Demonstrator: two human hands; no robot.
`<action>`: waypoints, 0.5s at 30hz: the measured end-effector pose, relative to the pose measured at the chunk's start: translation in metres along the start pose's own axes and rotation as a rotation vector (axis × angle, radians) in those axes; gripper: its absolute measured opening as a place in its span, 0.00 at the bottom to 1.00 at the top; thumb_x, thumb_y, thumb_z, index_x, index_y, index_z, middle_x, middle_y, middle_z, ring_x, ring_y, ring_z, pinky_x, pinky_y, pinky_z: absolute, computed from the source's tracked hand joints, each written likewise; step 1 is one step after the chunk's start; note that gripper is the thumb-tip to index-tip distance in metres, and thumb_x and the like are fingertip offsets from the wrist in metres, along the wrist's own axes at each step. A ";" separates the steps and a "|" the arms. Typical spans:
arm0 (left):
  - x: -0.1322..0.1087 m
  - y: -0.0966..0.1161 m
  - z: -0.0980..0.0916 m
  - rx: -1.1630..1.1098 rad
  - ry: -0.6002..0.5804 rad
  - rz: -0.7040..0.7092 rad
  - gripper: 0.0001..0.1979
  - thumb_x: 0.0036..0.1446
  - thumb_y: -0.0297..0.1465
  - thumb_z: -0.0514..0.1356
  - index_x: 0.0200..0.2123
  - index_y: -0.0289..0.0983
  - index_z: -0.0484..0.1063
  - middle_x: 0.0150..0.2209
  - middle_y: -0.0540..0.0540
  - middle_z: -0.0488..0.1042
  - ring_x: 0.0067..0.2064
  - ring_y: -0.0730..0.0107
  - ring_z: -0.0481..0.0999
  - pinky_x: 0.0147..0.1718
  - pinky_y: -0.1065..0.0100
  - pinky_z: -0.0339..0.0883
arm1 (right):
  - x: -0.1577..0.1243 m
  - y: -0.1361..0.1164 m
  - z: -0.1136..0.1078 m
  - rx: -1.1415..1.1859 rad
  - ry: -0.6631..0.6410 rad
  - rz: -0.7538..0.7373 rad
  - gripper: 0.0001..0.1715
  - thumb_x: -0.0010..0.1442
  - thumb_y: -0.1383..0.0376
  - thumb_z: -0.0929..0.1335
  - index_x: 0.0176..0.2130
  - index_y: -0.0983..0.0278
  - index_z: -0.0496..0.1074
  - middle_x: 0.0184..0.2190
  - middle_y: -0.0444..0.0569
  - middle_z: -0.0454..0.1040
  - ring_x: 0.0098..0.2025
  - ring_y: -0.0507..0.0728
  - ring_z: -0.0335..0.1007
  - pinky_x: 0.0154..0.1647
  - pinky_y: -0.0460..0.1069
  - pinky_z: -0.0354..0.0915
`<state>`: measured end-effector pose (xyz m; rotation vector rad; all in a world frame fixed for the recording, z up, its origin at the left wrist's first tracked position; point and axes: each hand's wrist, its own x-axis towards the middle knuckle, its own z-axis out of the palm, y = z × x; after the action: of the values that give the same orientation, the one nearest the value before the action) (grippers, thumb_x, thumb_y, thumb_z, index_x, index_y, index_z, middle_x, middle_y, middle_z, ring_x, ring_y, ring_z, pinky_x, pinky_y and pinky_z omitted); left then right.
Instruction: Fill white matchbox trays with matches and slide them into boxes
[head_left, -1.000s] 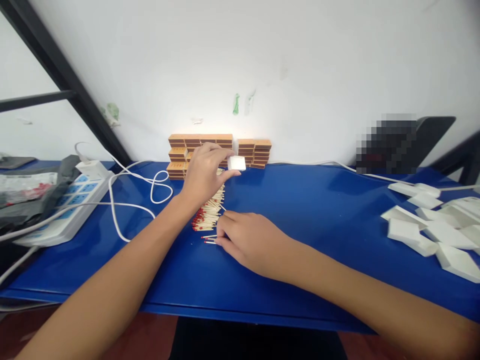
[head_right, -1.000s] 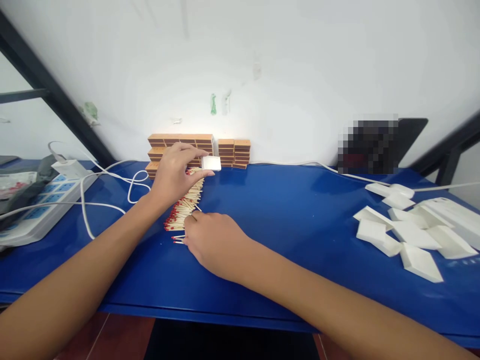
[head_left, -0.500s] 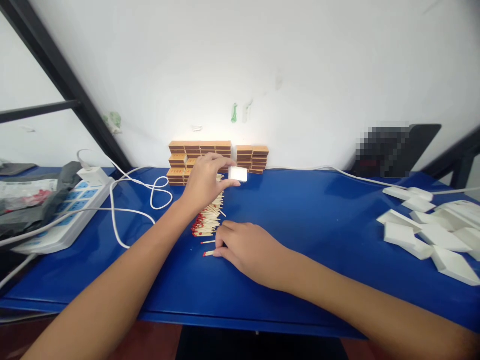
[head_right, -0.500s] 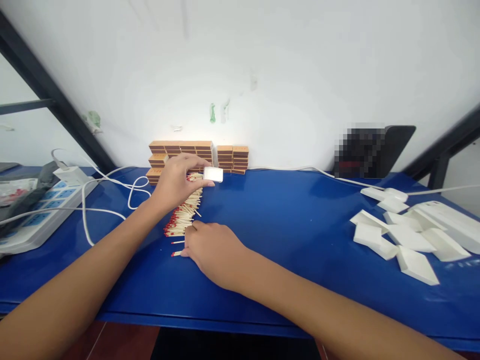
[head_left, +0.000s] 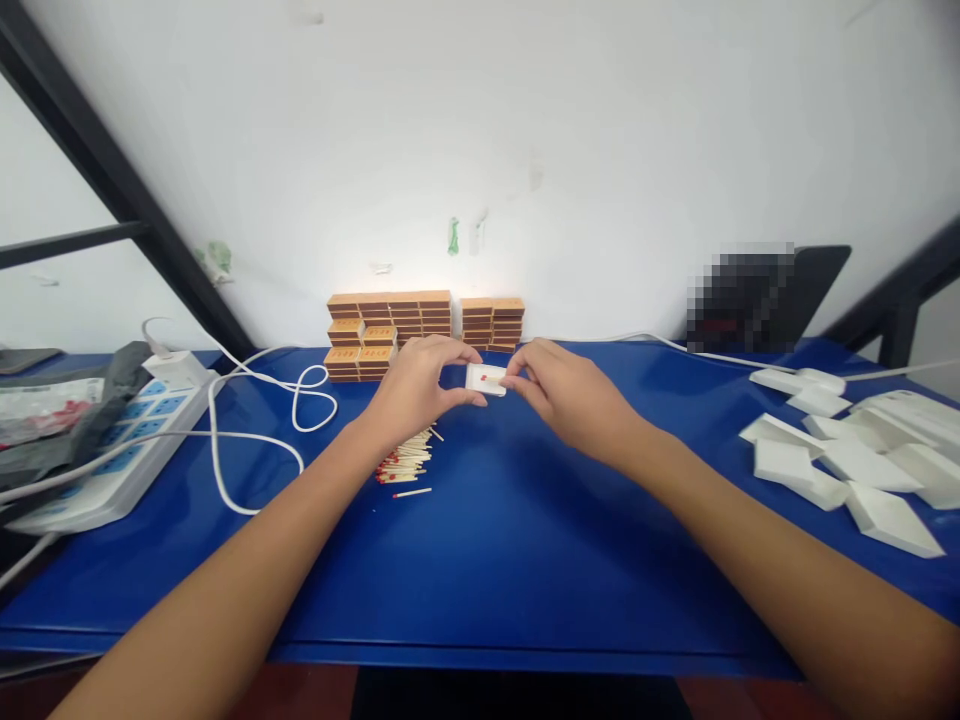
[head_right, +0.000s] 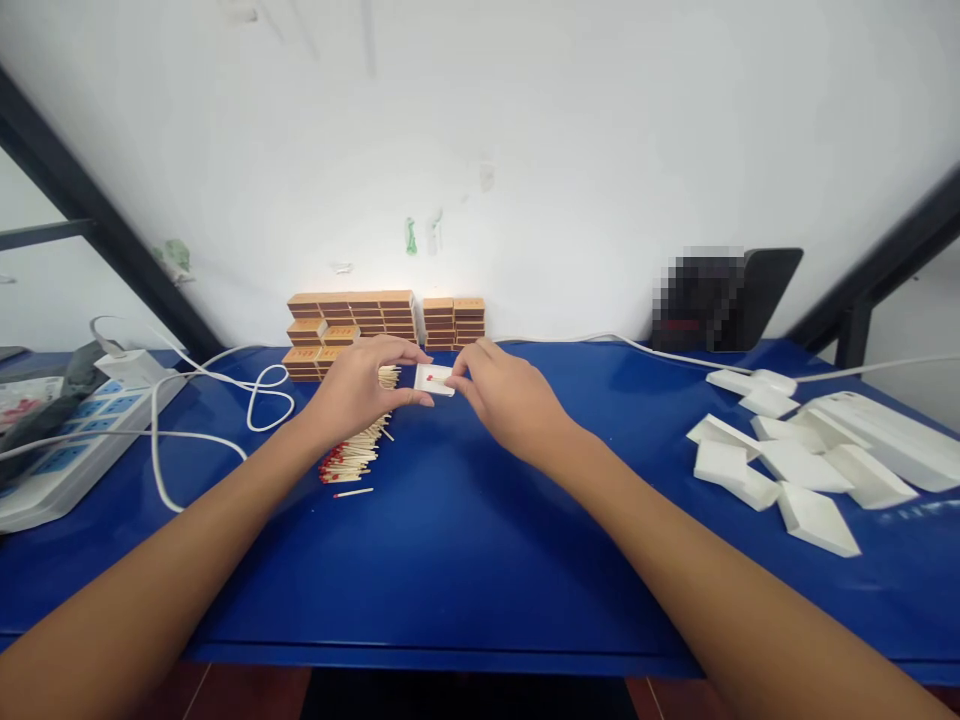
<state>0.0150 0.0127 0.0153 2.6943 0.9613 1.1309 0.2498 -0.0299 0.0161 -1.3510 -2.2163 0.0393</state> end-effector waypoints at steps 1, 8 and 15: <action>0.000 0.003 0.000 0.004 0.008 0.008 0.23 0.47 0.36 0.81 0.45 0.41 0.79 0.45 0.48 0.85 0.48 0.60 0.84 0.52 0.57 0.74 | -0.001 -0.001 0.002 -0.014 -0.005 -0.001 0.05 0.74 0.65 0.66 0.44 0.63 0.73 0.42 0.50 0.75 0.36 0.56 0.67 0.35 0.49 0.55; 0.000 0.010 0.001 0.001 0.029 0.019 0.22 0.49 0.37 0.80 0.46 0.41 0.79 0.47 0.47 0.85 0.50 0.58 0.84 0.54 0.56 0.73 | -0.002 -0.005 0.007 0.045 0.016 -0.056 0.06 0.73 0.65 0.66 0.43 0.63 0.73 0.42 0.50 0.74 0.35 0.55 0.66 0.37 0.50 0.56; 0.001 -0.016 -0.005 0.172 0.068 -0.040 0.17 0.56 0.34 0.77 0.47 0.40 0.78 0.47 0.44 0.84 0.50 0.55 0.83 0.53 0.53 0.71 | -0.019 -0.045 0.029 0.348 -0.026 -0.167 0.06 0.71 0.64 0.70 0.40 0.63 0.76 0.37 0.45 0.73 0.34 0.52 0.66 0.39 0.49 0.61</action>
<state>0.0039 0.0257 0.0146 2.7694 1.1681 1.1909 0.2068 -0.0609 -0.0037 -0.9800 -2.2093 0.3650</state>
